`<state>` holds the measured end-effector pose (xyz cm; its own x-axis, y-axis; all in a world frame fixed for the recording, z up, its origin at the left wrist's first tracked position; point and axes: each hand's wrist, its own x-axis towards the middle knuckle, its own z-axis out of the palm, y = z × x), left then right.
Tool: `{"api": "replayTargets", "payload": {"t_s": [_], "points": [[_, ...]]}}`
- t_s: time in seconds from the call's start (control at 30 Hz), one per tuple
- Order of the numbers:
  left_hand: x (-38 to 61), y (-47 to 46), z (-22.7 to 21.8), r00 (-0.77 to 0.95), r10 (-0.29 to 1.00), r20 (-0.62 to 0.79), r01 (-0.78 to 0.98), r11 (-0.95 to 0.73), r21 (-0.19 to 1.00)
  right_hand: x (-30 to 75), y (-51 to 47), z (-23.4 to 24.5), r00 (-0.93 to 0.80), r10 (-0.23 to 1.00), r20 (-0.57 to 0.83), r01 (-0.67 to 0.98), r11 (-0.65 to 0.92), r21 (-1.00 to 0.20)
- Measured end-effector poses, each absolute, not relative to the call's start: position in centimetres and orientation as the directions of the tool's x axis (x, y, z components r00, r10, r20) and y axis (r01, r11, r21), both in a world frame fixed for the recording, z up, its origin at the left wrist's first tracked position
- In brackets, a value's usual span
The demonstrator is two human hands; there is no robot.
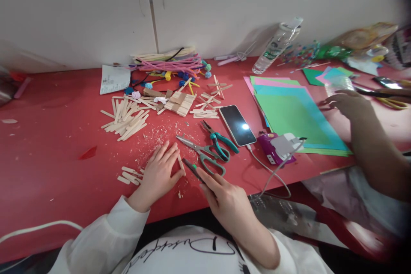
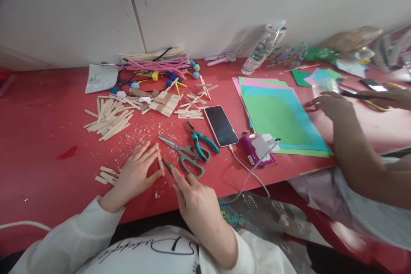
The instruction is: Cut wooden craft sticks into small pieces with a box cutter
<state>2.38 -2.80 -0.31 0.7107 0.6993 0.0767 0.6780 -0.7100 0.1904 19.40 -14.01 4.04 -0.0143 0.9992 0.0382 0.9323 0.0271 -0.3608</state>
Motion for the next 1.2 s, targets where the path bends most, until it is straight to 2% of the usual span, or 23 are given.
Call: {"api": "replayTargets", "payload": {"t_s": [0.17,0.33,0.5,0.6,0.87,0.97,1.03,1.13,1.2], "points": [[2.5,-2.9,-0.4,0.702,0.707,0.086,0.685,-0.703,0.190,19.2,-13.9,4.0,-0.029,0.999,0.029,0.948,0.037,-0.316],[2.5,-2.9,-0.5,0.705,0.702,0.100,0.678,-0.708,0.199,18.6,-13.8,4.4,-0.064,0.998,-0.003,0.985,0.063,-0.163],[2.4,-2.9,-1.0,0.709,0.696,0.115,0.660,-0.712,0.239,17.4,-12.7,6.5,-0.131,0.963,-0.237,0.990,0.138,0.015],[2.4,-2.8,-1.4,0.717,0.683,0.137,0.637,-0.723,0.267,17.2,-11.6,7.6,-0.132,0.929,-0.345,0.988,0.151,0.029],[2.5,-2.4,-1.9,0.735,0.651,0.187,0.585,-0.749,0.311,17.7,-10.9,7.3,-0.135,0.918,-0.372,0.990,0.139,-0.017],[2.5,-2.4,-2.0,0.736,0.655,0.174,0.586,-0.744,0.320,17.8,-11.8,6.2,-0.102,0.947,-0.305,0.994,0.084,-0.072],[2.5,-2.4,-2.1,0.735,0.657,0.166,0.590,-0.741,0.320,18.1,-12.3,5.4,-0.062,0.968,-0.243,0.985,0.019,-0.173],[2.5,-2.4,-2.2,0.731,0.665,0.150,0.603,-0.733,0.315,18.7,-12.8,4.5,0.005,0.986,-0.164,0.894,-0.078,-0.442],[2.5,-2.3,-2.2,0.729,0.670,0.141,0.611,-0.729,0.310,19.1,-13.0,4.1,0.077,0.982,-0.172,0.746,-0.171,-0.644]]}}
